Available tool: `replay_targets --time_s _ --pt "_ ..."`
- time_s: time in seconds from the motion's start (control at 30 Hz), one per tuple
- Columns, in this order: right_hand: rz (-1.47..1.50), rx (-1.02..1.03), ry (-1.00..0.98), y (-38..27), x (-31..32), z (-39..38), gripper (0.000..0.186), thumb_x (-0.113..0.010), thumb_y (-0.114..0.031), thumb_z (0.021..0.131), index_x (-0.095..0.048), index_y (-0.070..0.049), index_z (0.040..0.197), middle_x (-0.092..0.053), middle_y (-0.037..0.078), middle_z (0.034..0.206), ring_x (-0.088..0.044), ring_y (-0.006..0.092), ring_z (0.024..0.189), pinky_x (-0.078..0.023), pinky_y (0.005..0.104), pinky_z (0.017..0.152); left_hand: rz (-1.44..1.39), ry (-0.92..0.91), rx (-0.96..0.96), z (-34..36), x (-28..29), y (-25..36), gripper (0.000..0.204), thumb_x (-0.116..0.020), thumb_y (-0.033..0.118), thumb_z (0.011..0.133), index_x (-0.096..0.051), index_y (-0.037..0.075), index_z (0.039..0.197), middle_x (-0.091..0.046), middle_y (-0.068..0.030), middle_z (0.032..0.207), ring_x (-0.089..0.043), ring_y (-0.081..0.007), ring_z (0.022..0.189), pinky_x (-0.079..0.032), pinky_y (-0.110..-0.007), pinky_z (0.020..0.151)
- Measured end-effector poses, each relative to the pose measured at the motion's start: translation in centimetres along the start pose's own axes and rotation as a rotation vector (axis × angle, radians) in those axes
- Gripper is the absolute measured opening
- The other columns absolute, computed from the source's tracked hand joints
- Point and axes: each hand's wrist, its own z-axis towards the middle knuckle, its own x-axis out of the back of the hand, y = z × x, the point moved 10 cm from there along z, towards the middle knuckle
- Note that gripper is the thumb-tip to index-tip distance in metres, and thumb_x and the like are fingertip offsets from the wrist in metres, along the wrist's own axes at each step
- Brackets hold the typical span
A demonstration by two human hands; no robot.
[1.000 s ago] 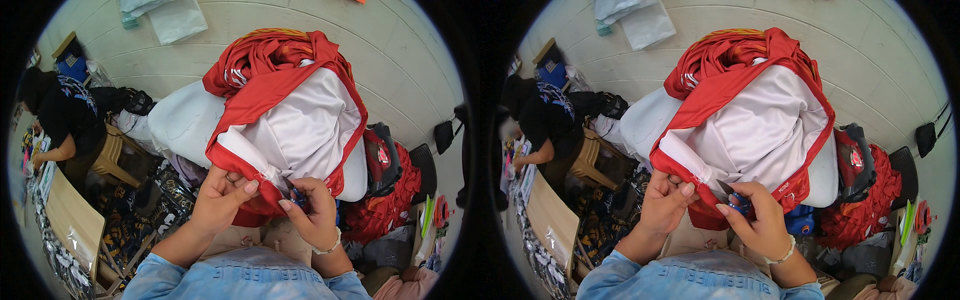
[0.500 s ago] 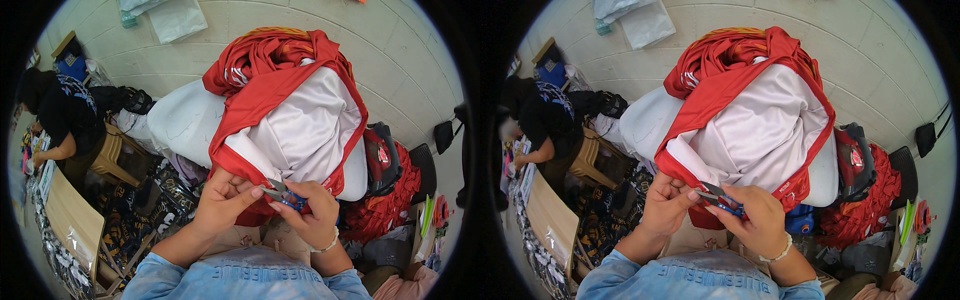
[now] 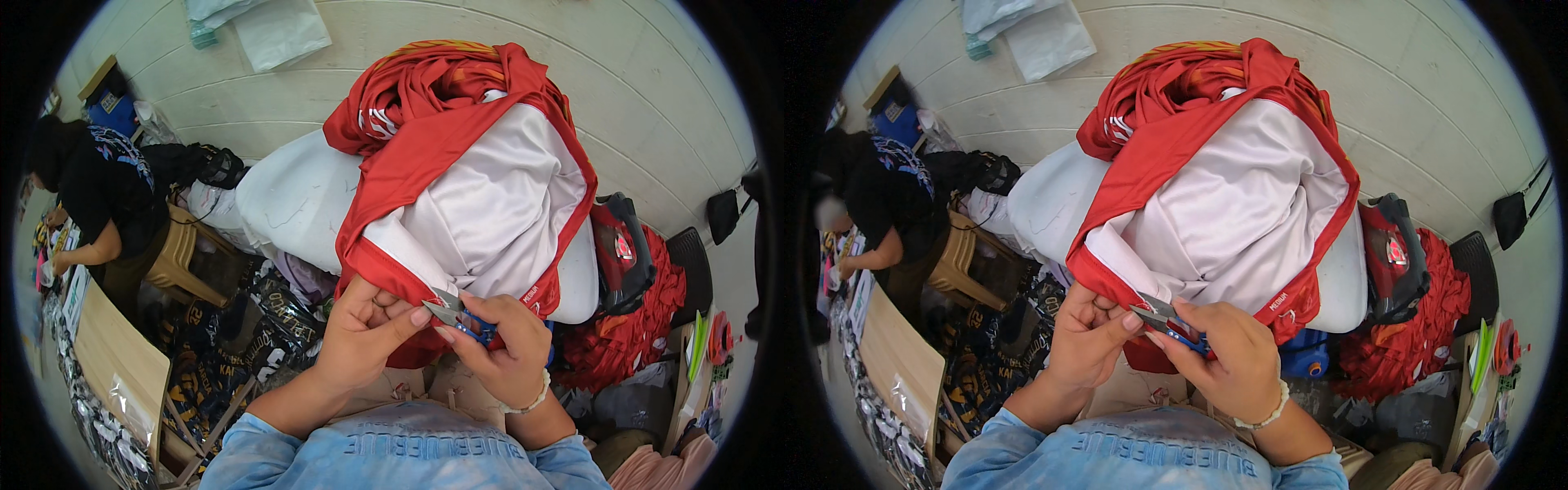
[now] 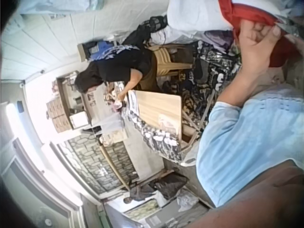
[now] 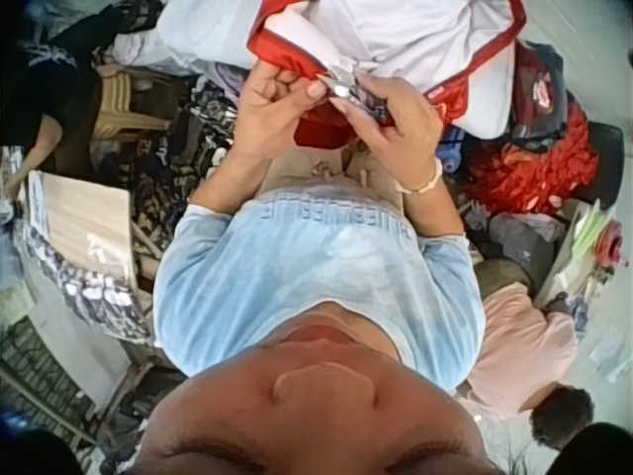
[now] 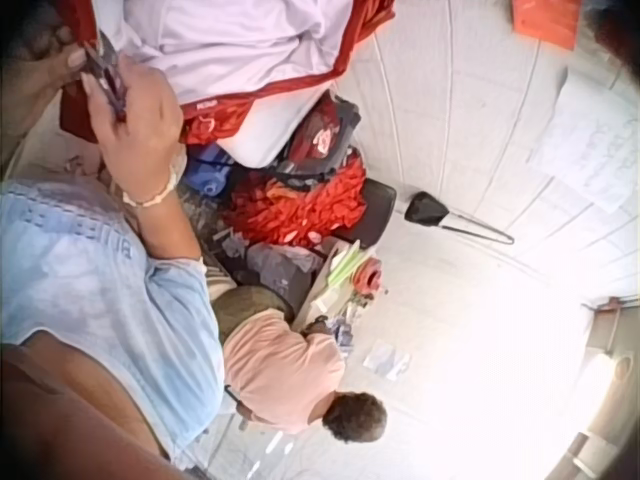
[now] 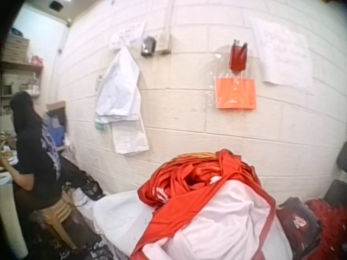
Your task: The person uses a small blue utility knife to cut along the white inner lining of a red garment. They repeatedly open the garment, position the blade, and make short cuts along the seam while holding the fabric taut with the other hand.
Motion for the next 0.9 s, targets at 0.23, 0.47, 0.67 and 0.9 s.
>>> replay_targets --time_s 0.23,0.47,0.67,0.9 --pt "0.023 -0.014 -0.020 0.0 -0.1 0.2 0.035 -0.081 -0.011 0.068 -0.063 0.003 0.095 -0.061 0.010 0.072 -0.058 0.0212 0.057 -0.045 0.0286 0.051 -0.028 0.015 0.048 -0.2 0.2 -0.3 0.050 -0.056 -0.008 0.087 -0.037 -0.002 0.134 -0.057 -0.0151 0.120 -0.057 -0.0214 0.113 -0.044 -0.032 0.097" --pt "0.049 -0.034 -0.038 0.6 -0.2 0.1 0.029 -0.078 -0.008 0.071 -0.063 0.003 0.094 -0.062 0.012 0.074 -0.058 0.0225 0.058 -0.047 0.0280 0.053 -0.039 0.075 0.111 -0.3 0.6 -0.8 0.051 -0.057 -0.008 0.087 -0.037 -0.001 0.134 -0.058 -0.0133 0.120 -0.057 -0.0195 0.112 -0.045 -0.032 0.097" --pt "0.297 -0.256 0.070 3.9 0.0 -1.0 0.025 -0.070 -0.012 0.084 -0.060 0.003 0.101 -0.061 0.005 0.076 -0.056 0.0134 0.061 -0.046 0.0245 0.055 -0.071 0.084 0.105 -0.1 0.5 -1.2 0.050 -0.057 -0.008 0.087 -0.038 0.001 0.132 -0.057 -0.0118 0.119 -0.057 -0.0191 0.111 -0.046 -0.031 0.095" --pt "0.981 -0.588 0.279 8.5 -0.5 -2.4 0.033 -0.051 -0.021 0.095 -0.045 -0.001 0.121 -0.048 0.001 0.084 -0.042 0.0072 0.066 -0.037 0.0203 0.060 -0.079 0.070 0.119 0.1 0.2 -1.2 0.048 -0.057 -0.007 0.087 -0.038 0.003 0.130 -0.058 -0.0106 0.116 -0.059 -0.0187 0.107 -0.050 -0.031 0.089"
